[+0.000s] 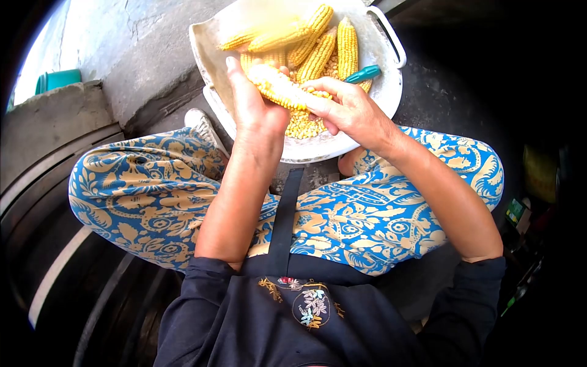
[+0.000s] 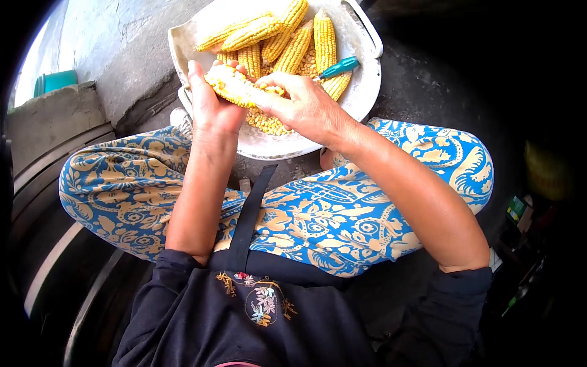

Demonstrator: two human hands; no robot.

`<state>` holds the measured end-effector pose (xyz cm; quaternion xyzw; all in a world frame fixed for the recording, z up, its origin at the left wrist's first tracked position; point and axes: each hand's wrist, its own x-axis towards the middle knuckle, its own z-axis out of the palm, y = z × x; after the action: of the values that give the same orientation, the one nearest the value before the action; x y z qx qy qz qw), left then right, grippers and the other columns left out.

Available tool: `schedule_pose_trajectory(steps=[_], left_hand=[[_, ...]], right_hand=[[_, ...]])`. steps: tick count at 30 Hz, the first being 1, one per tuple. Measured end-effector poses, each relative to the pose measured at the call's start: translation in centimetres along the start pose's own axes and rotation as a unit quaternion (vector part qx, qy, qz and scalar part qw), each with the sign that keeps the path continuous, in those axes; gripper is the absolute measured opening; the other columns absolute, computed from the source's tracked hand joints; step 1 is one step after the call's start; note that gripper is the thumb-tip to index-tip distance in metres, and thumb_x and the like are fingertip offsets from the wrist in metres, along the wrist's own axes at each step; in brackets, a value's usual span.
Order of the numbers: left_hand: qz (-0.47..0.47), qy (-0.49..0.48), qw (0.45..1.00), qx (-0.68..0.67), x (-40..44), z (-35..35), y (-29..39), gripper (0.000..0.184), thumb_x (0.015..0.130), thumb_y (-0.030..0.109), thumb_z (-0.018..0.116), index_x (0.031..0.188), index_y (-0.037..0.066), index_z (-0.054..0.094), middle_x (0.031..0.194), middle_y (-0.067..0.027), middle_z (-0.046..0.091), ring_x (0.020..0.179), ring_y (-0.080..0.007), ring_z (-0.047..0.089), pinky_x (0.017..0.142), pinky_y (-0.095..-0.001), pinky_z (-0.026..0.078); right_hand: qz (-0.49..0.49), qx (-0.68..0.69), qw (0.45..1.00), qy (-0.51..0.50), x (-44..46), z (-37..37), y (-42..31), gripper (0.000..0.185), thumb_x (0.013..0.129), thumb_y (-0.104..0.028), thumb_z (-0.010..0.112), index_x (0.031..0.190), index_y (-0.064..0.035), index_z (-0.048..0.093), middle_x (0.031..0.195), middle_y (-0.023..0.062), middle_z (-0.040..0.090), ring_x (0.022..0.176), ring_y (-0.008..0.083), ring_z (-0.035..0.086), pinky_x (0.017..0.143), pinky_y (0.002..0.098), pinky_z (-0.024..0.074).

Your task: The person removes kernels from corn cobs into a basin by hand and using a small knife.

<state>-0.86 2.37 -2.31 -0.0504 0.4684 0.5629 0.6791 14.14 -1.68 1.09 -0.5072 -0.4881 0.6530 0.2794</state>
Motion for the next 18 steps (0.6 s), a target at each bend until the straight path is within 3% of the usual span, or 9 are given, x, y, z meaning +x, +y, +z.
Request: schedule_pose_trajectory(steps=[9,13,16,18], left_hand=[[0.017,0.005,1.000,0.011,-0.9,0.7,-1.1,0.051,0.088,0.056,0.042,0.098,0.006,0.047,0.078,-0.0097,0.053,0.071,-0.0221,0.053,0.067,-0.0351,0.047],[0.049,-0.030,0.996,0.063,-1.9,1.4,-1.7,0.050,0.088,0.055,0.045,0.093,0.005,0.046,0.076,-0.0109,0.054,0.070,-0.0221,0.054,0.068,-0.0350,0.047],[0.048,-0.013,0.998,0.050,-1.7,1.3,-1.3,0.050,0.088,0.055,0.044,0.092,0.005,0.046,0.077,-0.0104,0.054,0.071,-0.0220,0.054,0.068,-0.0348,0.047],[0.041,-0.001,0.998,0.042,-1.5,1.3,-1.1,0.049,0.088,0.055,0.044,0.092,0.006,0.046,0.076,-0.0094,0.054,0.071,-0.0218,0.053,0.069,-0.0348,0.047]], right_hand=[[-0.022,-0.037,0.997,0.065,0.5,-0.2,1.6,0.026,0.089,-0.025,0.052,0.084,0.0006,0.057,0.065,0.0042,0.056,0.062,0.0120,0.054,0.058,0.0281,0.0435],[-0.076,-0.052,0.992,0.086,0.8,-0.3,2.4,0.029,0.090,-0.029,0.050,0.083,-0.0013,0.057,0.062,0.0025,0.053,0.058,0.0107,0.052,0.054,0.0267,0.0425],[0.005,0.088,0.993,0.076,0.6,-0.5,1.4,0.039,0.091,-0.038,0.046,0.086,-0.0021,0.057,0.062,0.0008,0.051,0.053,0.0063,0.048,0.049,0.0215,0.0403],[0.017,0.095,0.995,0.039,0.2,-0.8,0.2,0.037,0.090,-0.037,0.048,0.088,-0.0011,0.058,0.062,0.0011,0.051,0.054,0.0063,0.048,0.050,0.0217,0.0408]])
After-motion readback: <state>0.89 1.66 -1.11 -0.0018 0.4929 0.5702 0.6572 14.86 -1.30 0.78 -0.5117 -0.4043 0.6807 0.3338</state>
